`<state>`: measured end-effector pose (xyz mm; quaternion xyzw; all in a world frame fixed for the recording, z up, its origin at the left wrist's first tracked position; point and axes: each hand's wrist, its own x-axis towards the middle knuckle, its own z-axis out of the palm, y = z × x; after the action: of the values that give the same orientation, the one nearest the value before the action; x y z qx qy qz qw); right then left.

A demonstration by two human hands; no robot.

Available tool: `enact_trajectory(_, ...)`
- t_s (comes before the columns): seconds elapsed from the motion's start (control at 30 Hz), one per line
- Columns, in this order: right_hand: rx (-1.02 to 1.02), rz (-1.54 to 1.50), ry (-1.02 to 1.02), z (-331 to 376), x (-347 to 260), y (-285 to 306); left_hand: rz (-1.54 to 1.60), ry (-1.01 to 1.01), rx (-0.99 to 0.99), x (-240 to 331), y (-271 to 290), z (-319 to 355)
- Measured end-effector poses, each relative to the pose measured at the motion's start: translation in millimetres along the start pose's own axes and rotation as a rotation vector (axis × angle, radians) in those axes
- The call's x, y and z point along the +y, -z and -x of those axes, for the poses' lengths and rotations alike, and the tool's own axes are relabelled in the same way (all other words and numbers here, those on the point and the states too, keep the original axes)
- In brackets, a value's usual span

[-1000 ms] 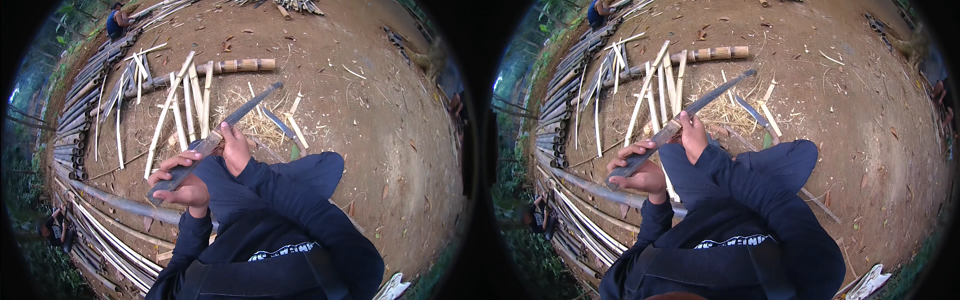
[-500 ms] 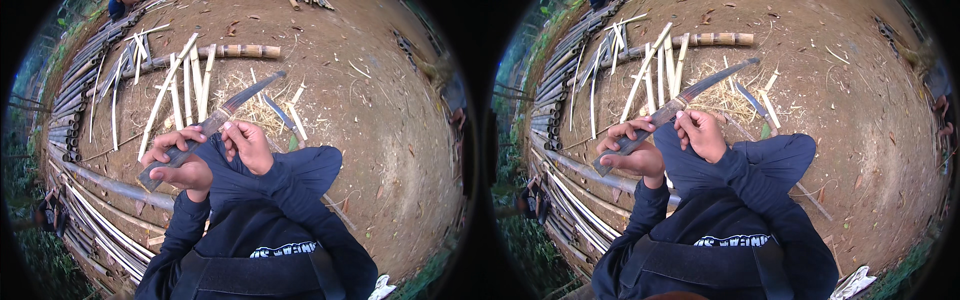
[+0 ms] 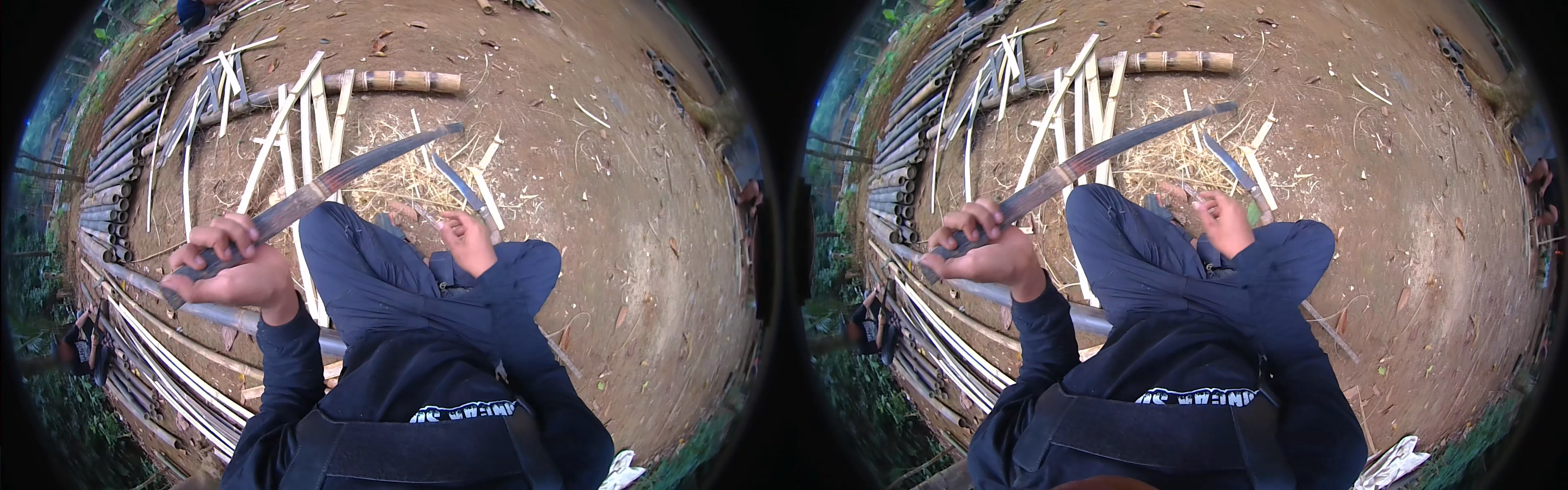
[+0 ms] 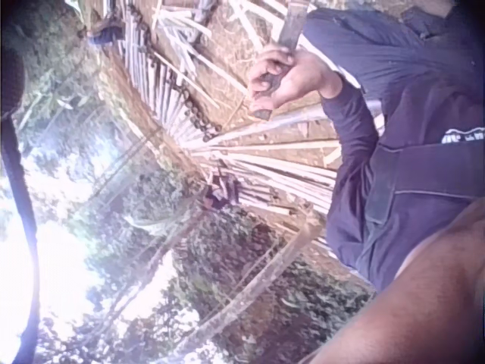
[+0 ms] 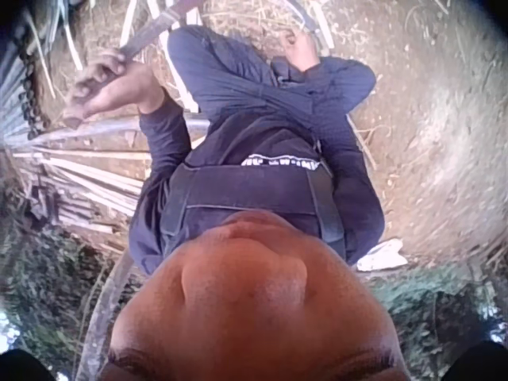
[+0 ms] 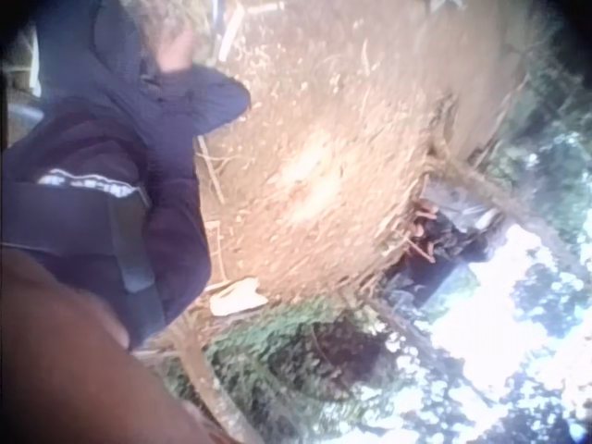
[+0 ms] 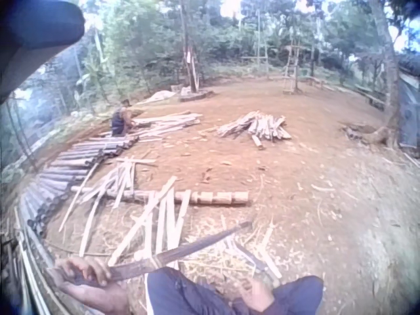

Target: The person uses a blade to scrape and sharpen a long strip of bamboo while sitting on the ground. They repeatedly run the blade along the edges and sides of the bamboo strip to remove shavings and refine its shape.

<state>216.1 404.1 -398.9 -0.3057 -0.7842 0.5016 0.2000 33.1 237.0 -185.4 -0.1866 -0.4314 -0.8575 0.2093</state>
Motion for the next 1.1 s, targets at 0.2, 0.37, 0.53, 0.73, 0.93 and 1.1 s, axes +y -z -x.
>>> enact_trajectory(0.2, -0.126, 0.708, -0.397, -33, 185, 26, 0.056, -0.130, -0.307, 89, -10, -69)
enact_trajectory(0.37, -0.039, 0.907, -0.477, -29, 252, 23, 0.227, 0.036, -0.613, 119, -14, -108)
enact_trajectory(0.53, -0.112, 0.875, -0.549, -49, 257, 9, 0.294, 0.117, -0.732, 123, -12, -114)
enact_trajectory(0.73, -0.020, 0.833, -0.318, -58, 266, 4, 0.279, 0.060, -0.705, 118, -12, -114)
enact_trajectory(0.93, -0.048, 0.670, -0.439, -74, 263, -2, 0.234, 0.050, -0.649, 113, -11, -126)
enact_trajectory(1.1, -0.162, 0.142, -0.631, -94, 197, -10, 0.248, 0.054, -0.666, 112, -8, -129)
